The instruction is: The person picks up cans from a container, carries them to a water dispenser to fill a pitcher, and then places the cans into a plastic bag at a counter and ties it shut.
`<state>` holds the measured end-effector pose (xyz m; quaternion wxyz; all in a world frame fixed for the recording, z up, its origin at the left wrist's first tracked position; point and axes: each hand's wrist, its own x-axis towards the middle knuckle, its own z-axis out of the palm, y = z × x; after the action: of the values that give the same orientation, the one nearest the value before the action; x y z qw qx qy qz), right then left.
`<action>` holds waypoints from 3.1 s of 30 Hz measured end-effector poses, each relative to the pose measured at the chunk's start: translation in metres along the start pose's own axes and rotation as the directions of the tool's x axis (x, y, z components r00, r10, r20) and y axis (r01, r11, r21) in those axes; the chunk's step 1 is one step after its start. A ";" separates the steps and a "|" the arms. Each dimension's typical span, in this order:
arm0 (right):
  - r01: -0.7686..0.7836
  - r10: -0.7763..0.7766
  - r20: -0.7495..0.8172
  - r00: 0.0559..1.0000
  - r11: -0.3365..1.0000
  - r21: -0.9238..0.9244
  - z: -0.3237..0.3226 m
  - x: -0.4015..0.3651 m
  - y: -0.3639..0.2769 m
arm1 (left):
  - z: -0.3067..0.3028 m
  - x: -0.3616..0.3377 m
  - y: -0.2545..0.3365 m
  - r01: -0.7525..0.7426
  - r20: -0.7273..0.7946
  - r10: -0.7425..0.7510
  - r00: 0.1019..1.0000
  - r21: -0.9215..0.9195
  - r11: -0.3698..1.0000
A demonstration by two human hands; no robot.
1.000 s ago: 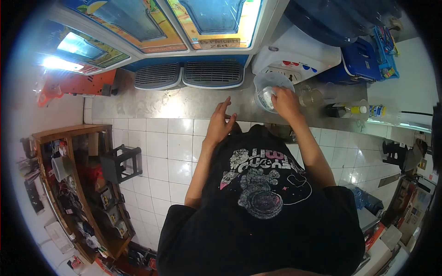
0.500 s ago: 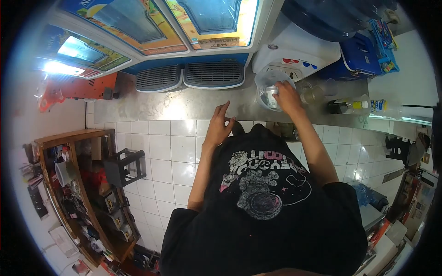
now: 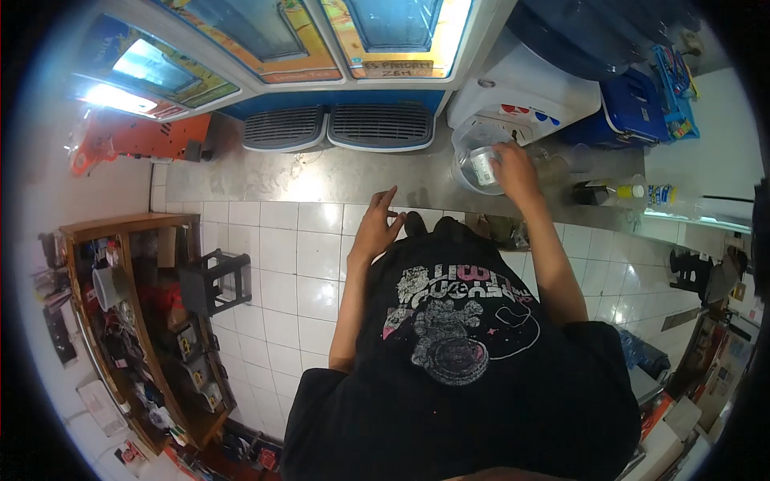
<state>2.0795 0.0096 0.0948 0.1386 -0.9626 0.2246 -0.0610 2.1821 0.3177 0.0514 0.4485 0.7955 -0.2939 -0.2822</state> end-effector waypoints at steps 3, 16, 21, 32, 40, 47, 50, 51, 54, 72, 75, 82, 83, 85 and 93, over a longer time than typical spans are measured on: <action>-0.048 0.048 0.008 0.999 0.979 0.197 -0.036 -0.012 0.000 | -0.006 -0.010 -0.018 0.096 0.027 -0.098 0.995 0.056 0.994; 0.578 -0.855 0.009 0.518 0.358 0.733 -0.243 -0.060 -0.218 | 0.101 -0.106 -0.155 0.223 0.254 -0.313 0.915 0.328 0.918; 0.833 -0.942 0.084 0.323 0.326 0.448 -0.270 -0.092 -0.267 | 0.166 -0.194 -0.113 0.359 0.504 -0.348 0.790 0.080 0.930; 0.855 -0.971 0.237 -0.014 0.111 0.507 -0.266 -0.119 -0.366 | 0.195 -0.282 -0.127 0.362 0.396 -0.123 0.910 -0.613 0.702; 0.314 -0.838 0.506 -0.203 0.434 0.844 -0.030 -0.194 -0.494 | 0.194 -0.454 -0.242 0.150 -0.243 -0.590 0.770 -0.829 0.538; 0.842 -0.208 0.958 -0.198 0.464 0.275 0.322 -0.277 -0.417 | 0.156 -0.562 -0.268 -0.096 -0.347 -0.557 0.755 -0.898 0.430; 0.674 -0.056 0.990 -0.128 0.728 0.128 0.309 -0.282 -0.422 | 0.152 -0.614 -0.291 -0.228 -0.473 -0.587 0.657 -0.867 0.443; 0.822 -0.195 0.976 -0.101 0.537 0.192 0.281 -0.285 -0.441 | 0.140 -0.633 -0.287 -0.269 -0.559 -0.627 0.543 -0.823 0.500; 0.844 -0.225 0.954 -0.200 0.454 0.284 0.333 -0.283 -0.479 | 0.126 -0.680 -0.317 -0.325 -0.487 -0.697 0.527 -0.873 0.364; 0.779 -0.119 0.796 -0.593 0.164 0.605 0.510 -0.628 -1.121 | 0.000 -1.030 -0.499 -0.650 0.020 -0.900 -0.436 -0.698 0.299; 0.624 -0.324 0.610 -0.724 0.071 0.778 0.484 -0.723 -1.253 | 0.027 -1.033 -0.545 -0.790 0.141 -0.934 -0.328 -0.583 0.190; 0.267 -0.559 0.321 -0.764 0.178 0.947 0.471 -0.869 -1.458 | -0.013 -1.134 -0.644 0.034 -0.342 -0.772 -0.536 -0.922 0.385; 0.275 -0.553 0.333 -0.764 0.187 0.943 0.473 -0.876 -1.477 | -0.028 -1.166 -0.658 0.179 -0.446 -0.705 -0.551 -0.889 0.421; 0.309 -0.425 0.396 -0.814 0.261 0.915 0.471 -0.882 -1.528 | -0.080 -1.232 -0.689 0.430 -0.668 -0.470 -0.577 -0.738 0.520; 0.397 -0.739 0.240 -0.629 -0.040 0.917 0.498 -0.938 -1.784 | -0.422 -1.555 -0.711 -0.197 -0.321 -0.678 -0.661 -0.798 0.569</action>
<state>2.0741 2.0856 0.0926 0.2853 -0.5597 -0.6756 0.3860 1.5969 1.9717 -0.1010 0.4876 0.4780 0.6565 0.3207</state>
